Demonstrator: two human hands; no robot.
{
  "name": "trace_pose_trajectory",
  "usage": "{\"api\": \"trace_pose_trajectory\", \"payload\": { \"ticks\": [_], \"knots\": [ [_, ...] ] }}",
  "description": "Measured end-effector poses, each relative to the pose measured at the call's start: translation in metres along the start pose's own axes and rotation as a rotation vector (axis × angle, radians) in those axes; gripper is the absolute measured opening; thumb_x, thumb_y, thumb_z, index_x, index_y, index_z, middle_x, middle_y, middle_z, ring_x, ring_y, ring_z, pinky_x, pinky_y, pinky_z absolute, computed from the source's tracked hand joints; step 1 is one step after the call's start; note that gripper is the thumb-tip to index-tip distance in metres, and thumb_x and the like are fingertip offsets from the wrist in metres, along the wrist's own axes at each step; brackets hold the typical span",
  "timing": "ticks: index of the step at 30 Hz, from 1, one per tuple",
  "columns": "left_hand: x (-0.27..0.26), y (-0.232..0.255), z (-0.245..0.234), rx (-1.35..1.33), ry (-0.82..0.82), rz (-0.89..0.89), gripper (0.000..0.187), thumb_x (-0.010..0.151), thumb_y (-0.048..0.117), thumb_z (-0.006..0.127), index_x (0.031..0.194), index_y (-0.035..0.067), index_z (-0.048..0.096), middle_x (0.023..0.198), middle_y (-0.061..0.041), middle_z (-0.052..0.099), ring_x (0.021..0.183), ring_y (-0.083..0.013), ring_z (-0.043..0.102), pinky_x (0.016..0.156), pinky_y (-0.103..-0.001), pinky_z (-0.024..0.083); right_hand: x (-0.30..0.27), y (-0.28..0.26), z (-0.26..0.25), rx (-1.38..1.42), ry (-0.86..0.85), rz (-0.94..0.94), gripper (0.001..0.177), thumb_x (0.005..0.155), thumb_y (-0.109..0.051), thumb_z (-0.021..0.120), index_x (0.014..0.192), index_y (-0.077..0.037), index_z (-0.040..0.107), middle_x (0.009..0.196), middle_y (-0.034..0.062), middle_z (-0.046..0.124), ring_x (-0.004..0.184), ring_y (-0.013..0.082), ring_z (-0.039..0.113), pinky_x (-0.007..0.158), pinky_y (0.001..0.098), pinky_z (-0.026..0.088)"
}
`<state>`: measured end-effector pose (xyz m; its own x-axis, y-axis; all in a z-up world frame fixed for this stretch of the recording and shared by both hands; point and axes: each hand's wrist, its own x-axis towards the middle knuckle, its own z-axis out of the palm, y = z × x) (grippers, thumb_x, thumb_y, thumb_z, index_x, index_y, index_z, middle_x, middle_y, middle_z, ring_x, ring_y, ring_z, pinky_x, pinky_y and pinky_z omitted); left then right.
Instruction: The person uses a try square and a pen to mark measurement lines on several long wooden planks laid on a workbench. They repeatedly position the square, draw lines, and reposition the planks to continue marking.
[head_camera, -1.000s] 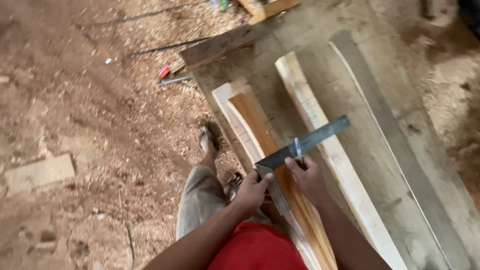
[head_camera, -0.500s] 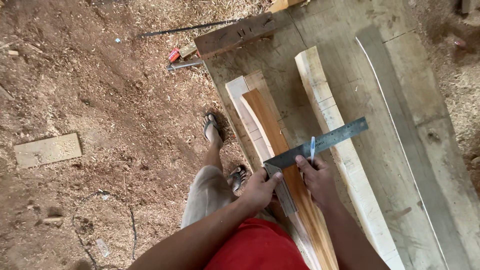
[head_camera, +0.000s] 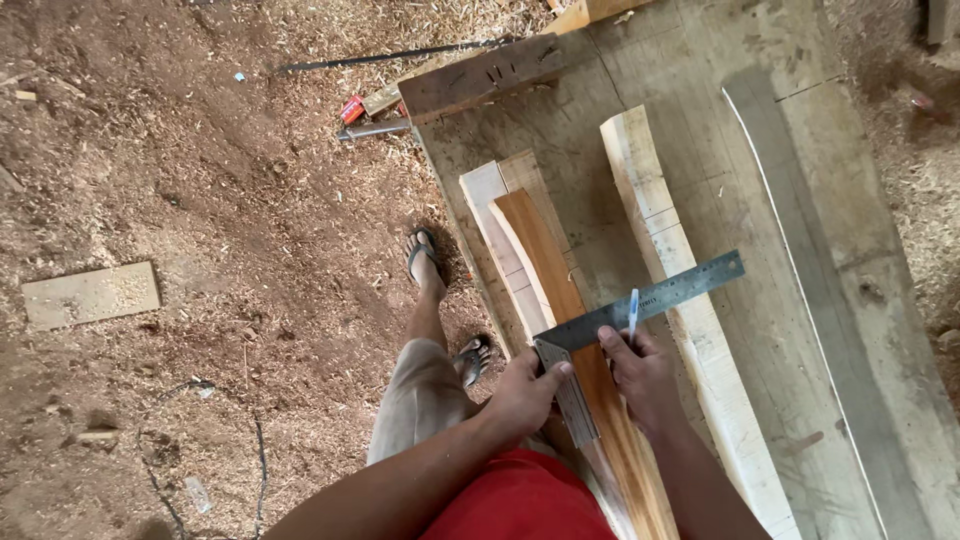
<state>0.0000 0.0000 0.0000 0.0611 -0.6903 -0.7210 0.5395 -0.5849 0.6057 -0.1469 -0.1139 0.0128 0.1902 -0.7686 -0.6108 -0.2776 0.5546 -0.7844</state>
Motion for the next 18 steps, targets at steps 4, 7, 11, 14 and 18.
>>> {"api": "trace_pose_trajectory", "payload": {
  "ticks": [4,7,11,14,18],
  "knots": [
    [0.0,-0.002,0.001,-0.047,-0.019,0.069,0.022,0.103,0.016,0.06,0.116,-0.001,0.064,0.094,-0.01,0.075,0.076,-0.0159,0.071,0.067,-0.033,0.062,0.001,0.002,-0.001,-0.004,-0.008,-0.016,0.023,0.091,-0.026,0.077,0.088,-0.005,0.068,0.06,-0.007,0.048,0.046,0.0025,0.038,0.04,0.0228,0.028],
    [0.001,-0.003,0.001,-0.086,-0.027,0.079,0.022,0.102,0.015,0.06,0.118,0.0,0.064,0.096,-0.009,0.076,0.078,-0.0154,0.073,0.069,-0.032,0.063,0.002,0.004,-0.003,0.002,-0.011,-0.02,0.023,0.091,-0.026,0.077,0.088,-0.005,0.068,0.06,-0.0069,0.049,0.046,0.0031,0.038,0.04,0.0232,0.028],
    [0.001,-0.002,0.001,-0.095,-0.028,0.048,0.021,0.102,0.016,0.059,0.118,0.002,0.063,0.096,-0.008,0.076,0.078,-0.0155,0.074,0.069,-0.032,0.064,0.001,-0.001,-0.007,-0.133,-0.035,0.005,0.027,0.094,-0.03,0.074,0.09,-0.004,0.068,0.061,-0.0061,0.05,0.047,0.0041,0.042,0.041,0.024,0.034],
    [0.0,-0.001,0.001,-0.037,-0.011,0.025,0.022,0.103,0.017,0.06,0.116,0.0,0.063,0.092,-0.009,0.074,0.074,-0.0159,0.071,0.065,-0.033,0.061,-0.001,-0.017,-0.014,-0.433,-0.06,-0.332,0.029,0.101,-0.033,0.066,0.096,-0.006,0.075,0.071,-0.0065,0.063,0.061,0.0021,0.054,0.052,0.0197,0.043],
    [0.001,0.002,0.001,-0.017,0.005,0.011,0.022,0.103,0.021,0.061,0.112,0.002,0.062,0.087,-0.006,0.071,0.07,-0.0144,0.068,0.062,-0.033,0.059,-0.008,-0.044,-0.015,-0.393,0.058,-0.312,0.034,0.107,-0.035,0.055,0.106,-0.006,0.071,0.07,0.0009,0.052,0.06,0.0114,0.048,0.053,0.0272,0.039]
  ]
}}
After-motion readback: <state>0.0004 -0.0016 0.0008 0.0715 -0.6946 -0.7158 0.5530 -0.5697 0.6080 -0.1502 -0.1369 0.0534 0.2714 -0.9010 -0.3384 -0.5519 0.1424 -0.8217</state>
